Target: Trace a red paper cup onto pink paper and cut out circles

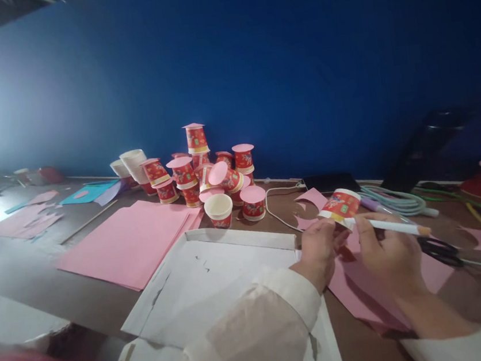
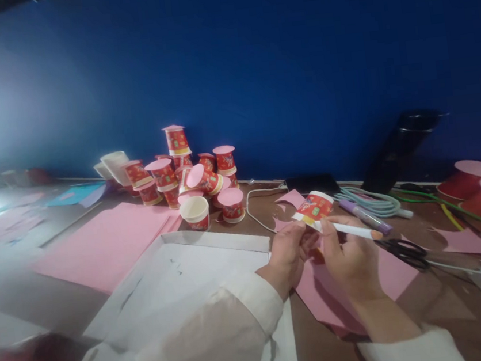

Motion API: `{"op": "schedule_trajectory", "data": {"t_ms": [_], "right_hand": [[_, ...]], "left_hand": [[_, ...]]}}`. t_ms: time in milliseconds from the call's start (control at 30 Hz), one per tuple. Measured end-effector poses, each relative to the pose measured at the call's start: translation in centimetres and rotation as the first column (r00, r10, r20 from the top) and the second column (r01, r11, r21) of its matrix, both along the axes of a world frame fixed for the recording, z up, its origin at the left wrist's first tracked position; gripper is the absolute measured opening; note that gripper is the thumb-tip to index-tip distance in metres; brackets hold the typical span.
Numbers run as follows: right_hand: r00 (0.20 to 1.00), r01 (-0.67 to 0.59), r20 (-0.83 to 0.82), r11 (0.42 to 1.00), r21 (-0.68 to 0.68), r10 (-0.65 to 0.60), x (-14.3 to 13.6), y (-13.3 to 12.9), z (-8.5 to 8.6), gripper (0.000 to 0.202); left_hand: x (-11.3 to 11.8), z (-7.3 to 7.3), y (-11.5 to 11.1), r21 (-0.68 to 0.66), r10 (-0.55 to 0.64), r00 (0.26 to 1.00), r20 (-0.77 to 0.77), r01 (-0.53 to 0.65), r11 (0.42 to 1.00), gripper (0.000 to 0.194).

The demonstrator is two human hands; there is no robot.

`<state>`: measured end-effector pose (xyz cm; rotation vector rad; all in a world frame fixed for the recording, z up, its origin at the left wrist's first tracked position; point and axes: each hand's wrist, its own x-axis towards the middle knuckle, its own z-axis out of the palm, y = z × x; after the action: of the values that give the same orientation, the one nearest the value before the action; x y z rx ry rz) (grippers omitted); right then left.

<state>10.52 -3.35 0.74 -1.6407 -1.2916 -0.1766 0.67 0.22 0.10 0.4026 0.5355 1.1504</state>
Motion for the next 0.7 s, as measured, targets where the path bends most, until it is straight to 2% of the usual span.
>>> {"op": "schedule_trajectory", "data": {"t_ms": [167, 367, 500, 700], "right_hand": [[0.998, -0.049, 0.050, 0.998, 0.026, 0.048, 0.16, 0.23, -0.26, 0.036], [0.998, -0.026, 0.052, 0.993, 0.117, 0.020, 0.38, -0.12, 0.50, 0.039], [0.998, -0.021, 0.063, 0.995, 0.102, 0.015, 0.33, -0.31, 0.59, 0.043], [0.992, -0.015, 0.127, 0.998, 0.056, 0.008, 0.34, -0.17, 0.06, 0.050]], "left_hand": [[-0.04, 0.00, 0.09, -0.029, 0.015, 0.999, 0.028, -0.014, 0.999, 0.021], [-0.38, -0.13, 0.38, -0.100, -0.037, 0.998, 0.045, 0.041, 0.994, 0.026], [-0.38, -0.34, 0.31, -0.051, -0.037, 0.997, 0.069, 0.040, 0.998, 0.027], [-0.30, -0.41, 0.21, -0.064, -0.026, 0.997, 0.075, 0.031, 0.997, 0.026]]}}
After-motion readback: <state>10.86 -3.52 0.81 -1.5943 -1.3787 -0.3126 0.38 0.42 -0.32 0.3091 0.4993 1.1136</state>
